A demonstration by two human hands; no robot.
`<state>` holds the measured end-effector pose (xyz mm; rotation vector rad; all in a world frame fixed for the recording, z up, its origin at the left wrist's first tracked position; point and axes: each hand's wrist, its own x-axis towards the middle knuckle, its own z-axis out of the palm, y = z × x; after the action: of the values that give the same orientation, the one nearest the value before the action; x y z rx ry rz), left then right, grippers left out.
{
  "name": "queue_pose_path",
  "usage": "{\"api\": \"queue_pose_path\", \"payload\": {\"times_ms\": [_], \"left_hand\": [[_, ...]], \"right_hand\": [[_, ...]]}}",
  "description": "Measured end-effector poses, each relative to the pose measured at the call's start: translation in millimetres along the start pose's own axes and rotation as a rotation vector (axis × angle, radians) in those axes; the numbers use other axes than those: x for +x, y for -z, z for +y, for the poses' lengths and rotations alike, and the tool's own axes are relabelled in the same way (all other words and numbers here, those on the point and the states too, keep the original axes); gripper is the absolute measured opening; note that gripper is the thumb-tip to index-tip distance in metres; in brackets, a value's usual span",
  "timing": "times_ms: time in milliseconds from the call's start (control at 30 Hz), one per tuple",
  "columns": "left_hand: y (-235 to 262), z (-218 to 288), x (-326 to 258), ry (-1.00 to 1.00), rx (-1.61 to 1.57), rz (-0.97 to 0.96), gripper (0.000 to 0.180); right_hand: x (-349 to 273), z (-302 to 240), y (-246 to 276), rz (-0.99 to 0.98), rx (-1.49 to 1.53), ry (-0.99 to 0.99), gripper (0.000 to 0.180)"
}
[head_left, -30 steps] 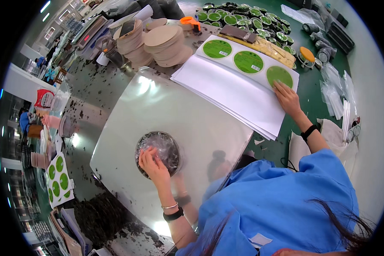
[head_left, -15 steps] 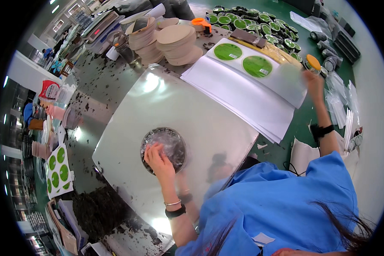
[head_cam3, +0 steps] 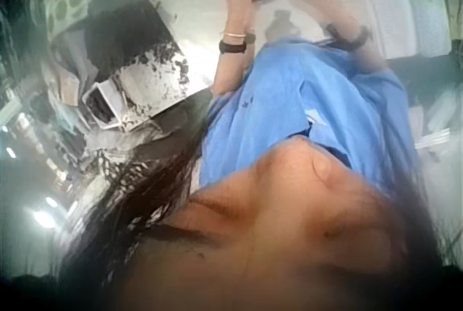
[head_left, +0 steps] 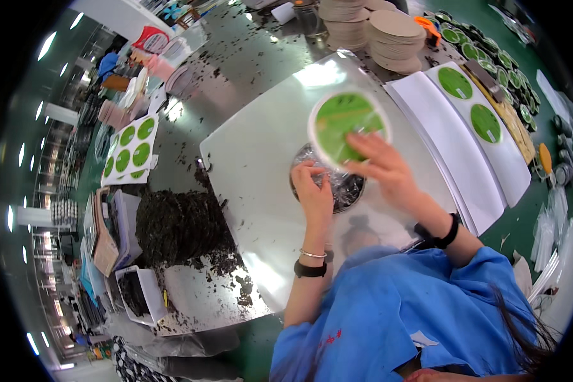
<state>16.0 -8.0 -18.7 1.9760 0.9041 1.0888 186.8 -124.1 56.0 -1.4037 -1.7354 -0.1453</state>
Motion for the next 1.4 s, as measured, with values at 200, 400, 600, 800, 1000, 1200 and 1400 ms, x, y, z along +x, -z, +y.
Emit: {"api": "queue_pose_path", "payload": {"times_ms": [200,400,600,800,1000,1200,1400], "left_hand": [[1,-5,-8,0.357,-0.395,-0.027,0.056],[2,14,2,0.258,-0.333,0.02,0.04],[32,-2,0,0.265,-0.216,0.091,0.045],[16,-6,-2,0.379,-0.047,0.174,0.05],[26,-18,6,0.494,-0.064,0.045,0.04],[27,-41,3,0.36,-0.319,0.128,0.039],[46,-17,-1,0.799,-1.136,-0.055,0.05]], "right_hand": [[-9,-9,-49,-0.287,0.449,-0.337,0.038],[28,8,-74,-0.251,0.429,-0.338,0.05],[17,12,-101,-0.383,0.193,-0.289,0.056],[16,-10,-128,-0.424,-0.284,-0.02,0.064],[5,7,-102,-0.449,-0.425,-0.205,0.068],[0,18,-89,-0.284,-0.341,-0.296,0.067],[-23,53,-99,0.108,0.668,-0.811,0.051]]}}
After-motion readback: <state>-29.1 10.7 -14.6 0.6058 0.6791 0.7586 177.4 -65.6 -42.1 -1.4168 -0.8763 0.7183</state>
